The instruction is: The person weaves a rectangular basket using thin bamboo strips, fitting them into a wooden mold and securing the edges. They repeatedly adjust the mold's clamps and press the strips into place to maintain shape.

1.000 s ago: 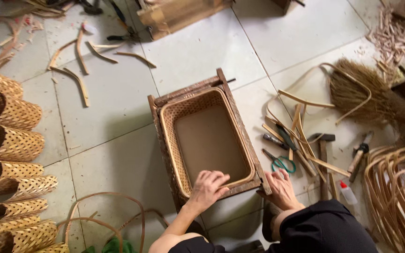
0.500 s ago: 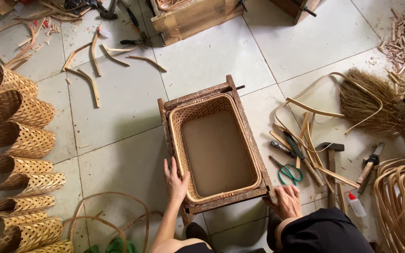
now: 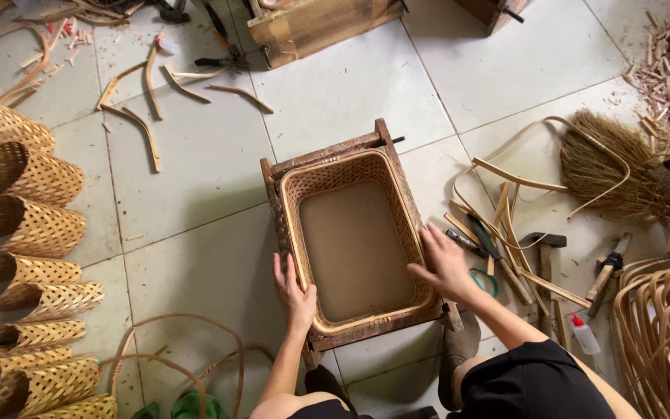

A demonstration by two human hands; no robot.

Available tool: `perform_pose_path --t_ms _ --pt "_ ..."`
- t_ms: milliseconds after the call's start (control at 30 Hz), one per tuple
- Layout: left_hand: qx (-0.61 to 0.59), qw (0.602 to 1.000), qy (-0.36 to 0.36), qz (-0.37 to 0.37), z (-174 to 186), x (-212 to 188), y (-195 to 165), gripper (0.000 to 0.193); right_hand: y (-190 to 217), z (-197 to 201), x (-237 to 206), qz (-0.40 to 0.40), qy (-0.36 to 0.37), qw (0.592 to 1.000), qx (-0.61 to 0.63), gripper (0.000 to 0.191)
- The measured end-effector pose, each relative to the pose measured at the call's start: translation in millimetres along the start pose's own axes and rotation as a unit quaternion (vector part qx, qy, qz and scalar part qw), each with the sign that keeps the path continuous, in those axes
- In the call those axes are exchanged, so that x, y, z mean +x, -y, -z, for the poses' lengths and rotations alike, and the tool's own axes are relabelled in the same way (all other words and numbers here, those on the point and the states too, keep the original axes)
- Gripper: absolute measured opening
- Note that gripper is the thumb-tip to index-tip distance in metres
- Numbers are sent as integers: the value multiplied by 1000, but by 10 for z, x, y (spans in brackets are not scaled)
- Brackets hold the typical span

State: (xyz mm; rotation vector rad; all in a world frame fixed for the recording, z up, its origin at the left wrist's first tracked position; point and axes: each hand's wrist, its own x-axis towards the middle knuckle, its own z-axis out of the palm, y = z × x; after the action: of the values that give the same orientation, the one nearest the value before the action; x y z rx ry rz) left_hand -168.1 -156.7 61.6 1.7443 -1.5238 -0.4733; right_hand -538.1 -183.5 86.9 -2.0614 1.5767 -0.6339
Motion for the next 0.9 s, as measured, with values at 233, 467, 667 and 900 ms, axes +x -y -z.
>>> perform_pose_path --t_ms 233,467,667,900 --pt "-191 963 49 182 1 148 98 88 230 22 254 -13 10 999 45 94" --pt "-285 954 40 88 9 -10 -156 91 391 279 171 -9 -11 975 221 84" --pt "-314 912 72 255 292 -2 -219 93 586 392 147 42 -13 969 242 86" --pt "-415 898 50 137 455 300 -763 90 748 900 280 -81 29 954 288 80"
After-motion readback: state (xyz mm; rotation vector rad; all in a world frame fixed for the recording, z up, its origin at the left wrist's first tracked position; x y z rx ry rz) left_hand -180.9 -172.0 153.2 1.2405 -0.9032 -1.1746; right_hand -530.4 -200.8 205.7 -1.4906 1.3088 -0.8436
